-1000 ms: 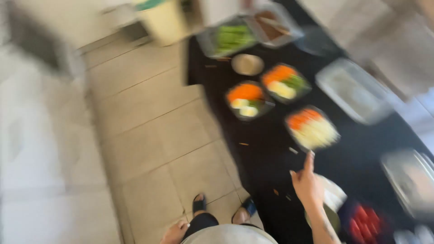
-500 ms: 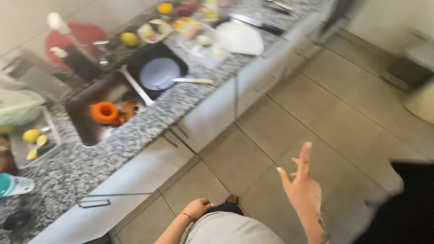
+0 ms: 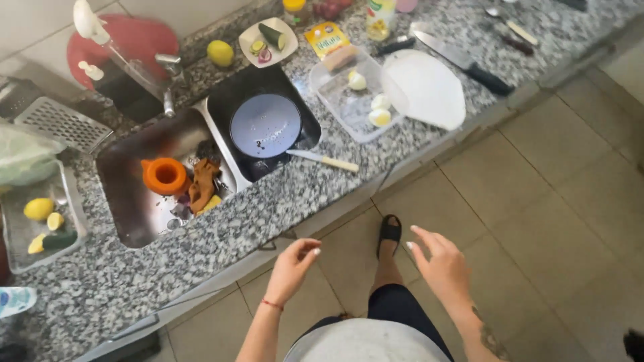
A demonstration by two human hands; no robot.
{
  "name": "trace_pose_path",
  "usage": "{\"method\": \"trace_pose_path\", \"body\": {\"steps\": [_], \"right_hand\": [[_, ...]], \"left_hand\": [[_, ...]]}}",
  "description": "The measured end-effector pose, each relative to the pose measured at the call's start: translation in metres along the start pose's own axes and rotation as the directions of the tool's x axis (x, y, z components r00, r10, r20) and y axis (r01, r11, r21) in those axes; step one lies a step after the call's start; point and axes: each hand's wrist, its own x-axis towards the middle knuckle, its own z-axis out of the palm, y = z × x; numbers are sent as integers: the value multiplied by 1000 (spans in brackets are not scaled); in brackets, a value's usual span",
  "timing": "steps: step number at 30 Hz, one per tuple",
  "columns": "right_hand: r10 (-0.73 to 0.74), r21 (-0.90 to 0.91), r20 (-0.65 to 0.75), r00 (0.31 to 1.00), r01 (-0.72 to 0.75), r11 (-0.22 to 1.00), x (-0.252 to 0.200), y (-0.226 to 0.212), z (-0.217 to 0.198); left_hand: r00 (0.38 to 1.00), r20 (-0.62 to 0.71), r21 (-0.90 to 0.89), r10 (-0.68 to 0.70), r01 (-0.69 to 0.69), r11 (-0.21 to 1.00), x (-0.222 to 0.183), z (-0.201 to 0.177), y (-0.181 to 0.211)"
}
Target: Finishing the assembly of a salad by adding cherry tomatoes and hard-boiled eggs to a bowl and then closing it with a lid.
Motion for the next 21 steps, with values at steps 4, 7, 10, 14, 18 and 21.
{"method": "trace_pose_path", "body": {"steps": [4, 7, 10, 14, 18, 21], "right_hand": [[-451, 50, -34, 892, 452, 891, 119, -9, 53], [-746, -110, -65, 662, 739, 665, 186, -36, 107], [-817, -343, 30, 575, 774, 532, 215, -45, 137], [-844, -295, 132, 520, 834, 467, 230, -40, 128], [-537, 320, 623, 569, 441, 839, 254, -38, 62], [-377, 484, 774, 508, -93, 870, 269, -51, 32]], "left_hand": [[971, -239, -138, 29, -64, 988, 67, -7, 44], [943, -329, -200, -55, -13, 980, 88, -7, 91], [913, -386, -247, -130, 34, 969, 112, -5, 108], [869, -450, -295, -208, 75, 952, 120, -12, 109], [793, -491, -336, -361, 210, 918, 124, -13, 111], [769, -521, -312, -371, 233, 921, 136, -13, 116]]}}
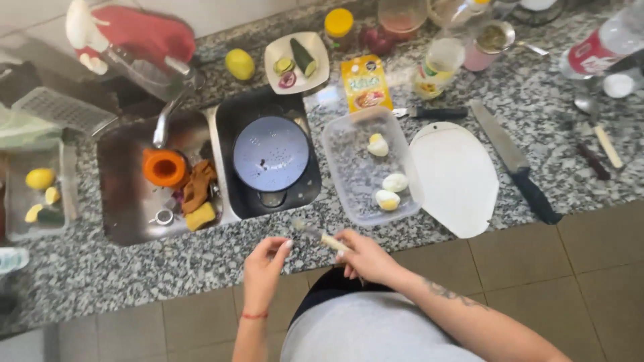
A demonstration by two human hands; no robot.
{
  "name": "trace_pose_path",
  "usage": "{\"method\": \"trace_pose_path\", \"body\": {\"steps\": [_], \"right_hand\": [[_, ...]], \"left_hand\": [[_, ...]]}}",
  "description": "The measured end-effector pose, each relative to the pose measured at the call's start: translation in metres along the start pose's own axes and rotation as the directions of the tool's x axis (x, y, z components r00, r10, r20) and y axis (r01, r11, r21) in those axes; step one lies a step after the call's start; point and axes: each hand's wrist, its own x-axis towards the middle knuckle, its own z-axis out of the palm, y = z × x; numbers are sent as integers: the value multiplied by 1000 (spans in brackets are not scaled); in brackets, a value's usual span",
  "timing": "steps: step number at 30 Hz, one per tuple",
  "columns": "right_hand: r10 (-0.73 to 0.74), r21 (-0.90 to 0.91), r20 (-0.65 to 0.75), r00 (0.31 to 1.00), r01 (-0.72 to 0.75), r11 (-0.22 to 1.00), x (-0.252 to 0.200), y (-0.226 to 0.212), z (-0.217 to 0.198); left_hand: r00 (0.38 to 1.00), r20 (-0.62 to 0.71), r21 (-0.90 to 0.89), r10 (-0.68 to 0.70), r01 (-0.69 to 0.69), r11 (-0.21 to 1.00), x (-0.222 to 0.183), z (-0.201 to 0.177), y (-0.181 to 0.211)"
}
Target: Finishing the assembly of a salad by adding cherry tomatoes and hard-boiled eggs to a bowl and then closing it with a lid.
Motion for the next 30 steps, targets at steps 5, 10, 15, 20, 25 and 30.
{"method": "trace_pose_path", "body": {"steps": [5, 10, 15, 20, 25, 30], "right_hand": [[48, 239, 38, 998, -56, 969, 34, -6, 11], [87, 25, -19, 996, -87, 996, 61, -35, 19], [-49, -262, -97, 994, 22, 965, 31, -72, 9], [-340, -530, -203, 918, 188, 827, 22, -58, 5], [-450, -533, -287, 846, 250, 809, 14, -59, 10], [-490, -639, -266, 830, 229, 735, 1, -40, 11]], "left_hand": [[999, -16, 23, -32, 33, 999, 10, 12, 8], [990, -65, 238, 128, -110, 965, 33, 13, 0], [847, -231, 406, 479, -363, 839, 30, 5, 17], [918, -202, 251, 342, -289, 924, 43, 24, 15], [980, 86, -552, -179, 196, 811, 52, 53, 26], [978, 78, -626, -192, 198, 755, 64, 40, 29]]}}
